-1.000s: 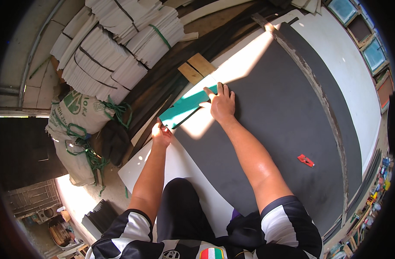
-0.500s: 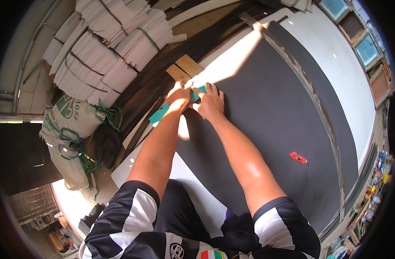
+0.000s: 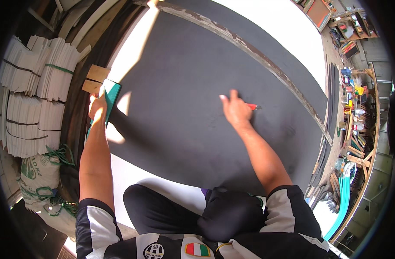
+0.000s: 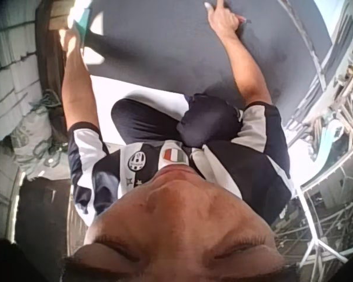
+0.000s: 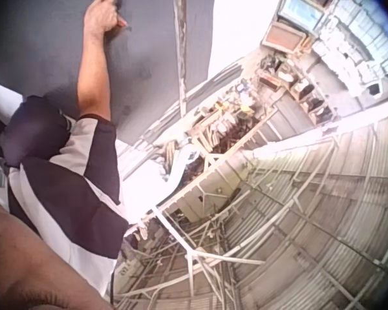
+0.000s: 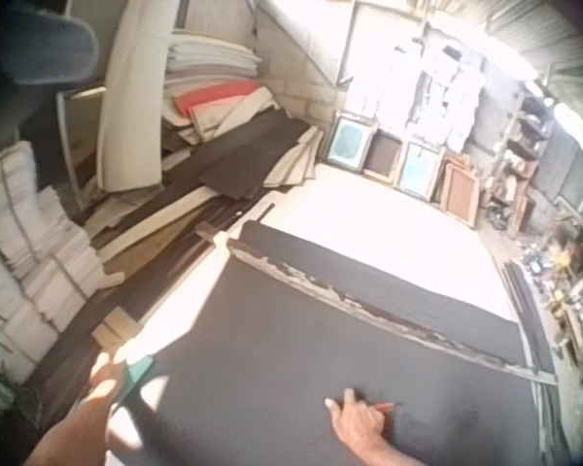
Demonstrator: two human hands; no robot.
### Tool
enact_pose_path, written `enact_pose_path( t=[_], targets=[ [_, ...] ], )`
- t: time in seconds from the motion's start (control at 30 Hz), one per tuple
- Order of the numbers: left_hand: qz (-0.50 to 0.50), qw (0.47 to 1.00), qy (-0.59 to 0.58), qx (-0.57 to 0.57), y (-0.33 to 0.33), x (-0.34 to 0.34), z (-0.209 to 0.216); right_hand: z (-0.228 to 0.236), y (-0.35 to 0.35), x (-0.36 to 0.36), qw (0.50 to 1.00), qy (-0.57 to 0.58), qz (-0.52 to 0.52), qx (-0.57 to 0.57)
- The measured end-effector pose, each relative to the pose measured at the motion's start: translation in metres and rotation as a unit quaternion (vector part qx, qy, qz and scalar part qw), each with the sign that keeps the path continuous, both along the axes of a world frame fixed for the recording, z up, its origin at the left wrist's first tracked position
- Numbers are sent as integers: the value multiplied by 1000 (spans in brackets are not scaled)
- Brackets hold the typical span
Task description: The person measures and cuts a large dark sheet using a utility knife and a wooden straightedge. They repeatedly align the straightedge, score the material, and separate the cut sections.
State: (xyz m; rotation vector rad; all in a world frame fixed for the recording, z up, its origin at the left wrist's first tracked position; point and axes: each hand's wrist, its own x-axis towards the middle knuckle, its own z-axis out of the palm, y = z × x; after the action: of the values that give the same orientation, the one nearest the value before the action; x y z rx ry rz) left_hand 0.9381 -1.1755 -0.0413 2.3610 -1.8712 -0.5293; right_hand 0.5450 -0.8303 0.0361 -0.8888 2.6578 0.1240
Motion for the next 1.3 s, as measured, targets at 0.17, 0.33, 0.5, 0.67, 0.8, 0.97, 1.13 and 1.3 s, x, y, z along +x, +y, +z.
enact_pose_path(
  t=[0.17,0.33,0.5,0.67,0.8,0.97,1.13,1.3],
  targets=[
    [39,999,-28,24,4,-7,21,-9,32,-35,982,-9,-186,25],
    [13,1000,16,20,14,-19,38,-30,41,-36,978,-33,-175,-109],
    [20,998,50,28,16,-16,34,-11,-28,17,940,-135,-16,-313],
    [35,998,50,23,20,-16,33,24,-155,109,868,-236,208,-384],
    [29,998,52,36,19,-26,35,0,-242,150,836,-231,329,-374],
    [35,998,58,19,19,-20,33,5,-292,198,899,-218,339,-170],
    [36,997,69,13,22,-19,33,-5,-303,210,897,-182,365,-172],
    [41,996,74,12,22,-20,33,-6,-306,215,895,-175,376,-165]
  ],
)
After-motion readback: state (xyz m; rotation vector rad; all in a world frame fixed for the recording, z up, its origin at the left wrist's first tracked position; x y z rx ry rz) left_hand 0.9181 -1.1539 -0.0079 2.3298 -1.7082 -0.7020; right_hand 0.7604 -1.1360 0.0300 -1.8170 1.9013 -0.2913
